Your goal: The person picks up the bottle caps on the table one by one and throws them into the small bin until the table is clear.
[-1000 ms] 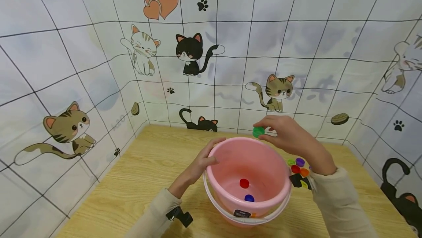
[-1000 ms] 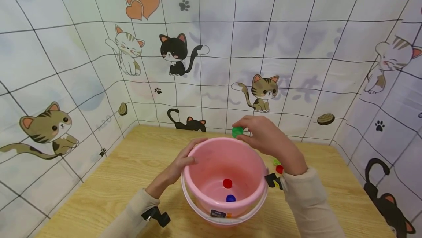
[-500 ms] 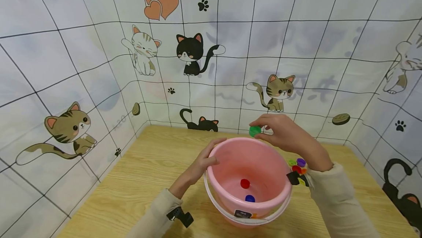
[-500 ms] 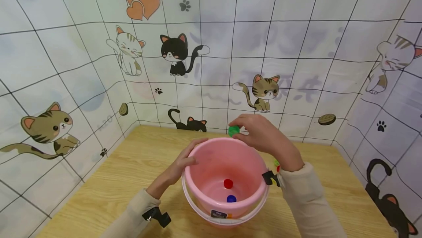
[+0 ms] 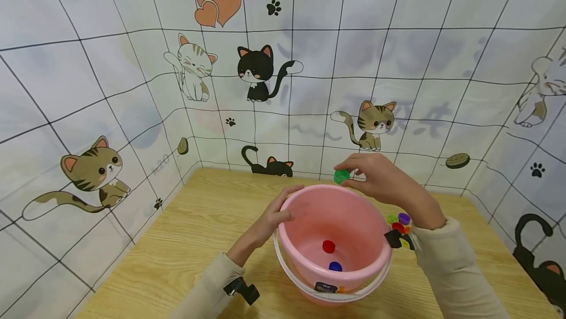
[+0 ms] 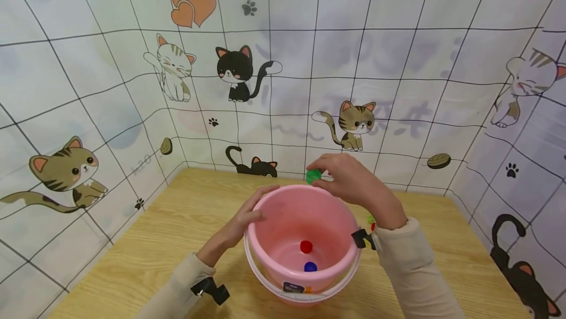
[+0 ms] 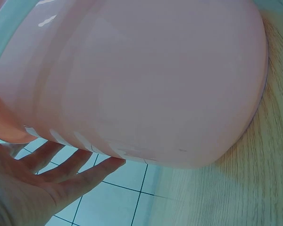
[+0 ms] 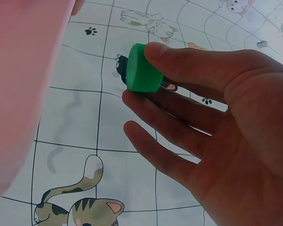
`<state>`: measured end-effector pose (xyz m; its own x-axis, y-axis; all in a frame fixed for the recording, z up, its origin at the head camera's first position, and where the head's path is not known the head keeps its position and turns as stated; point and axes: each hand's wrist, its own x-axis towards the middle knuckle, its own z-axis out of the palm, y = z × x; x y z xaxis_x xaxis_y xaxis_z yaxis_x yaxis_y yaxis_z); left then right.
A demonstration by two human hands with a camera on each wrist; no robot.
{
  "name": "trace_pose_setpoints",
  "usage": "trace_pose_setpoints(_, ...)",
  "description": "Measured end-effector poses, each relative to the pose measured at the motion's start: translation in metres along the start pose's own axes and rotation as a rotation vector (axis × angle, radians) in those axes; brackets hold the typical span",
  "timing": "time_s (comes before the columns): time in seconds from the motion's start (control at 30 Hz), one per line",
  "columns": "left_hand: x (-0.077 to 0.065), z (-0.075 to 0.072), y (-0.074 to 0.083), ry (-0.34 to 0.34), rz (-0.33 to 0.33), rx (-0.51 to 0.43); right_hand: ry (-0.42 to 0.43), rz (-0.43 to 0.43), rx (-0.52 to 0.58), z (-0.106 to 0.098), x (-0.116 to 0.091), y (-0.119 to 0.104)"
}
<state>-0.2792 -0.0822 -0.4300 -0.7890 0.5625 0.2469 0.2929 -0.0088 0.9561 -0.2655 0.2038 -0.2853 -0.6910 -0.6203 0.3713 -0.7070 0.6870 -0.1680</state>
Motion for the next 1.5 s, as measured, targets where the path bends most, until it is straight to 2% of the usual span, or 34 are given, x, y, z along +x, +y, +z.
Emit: trace_pose_setpoints(1.5,0.0005,-0.0004,-0.0002,0.000,0.004,-0.004,-0.003,0.007,0.006,0.0012,0.0022,0.0012)
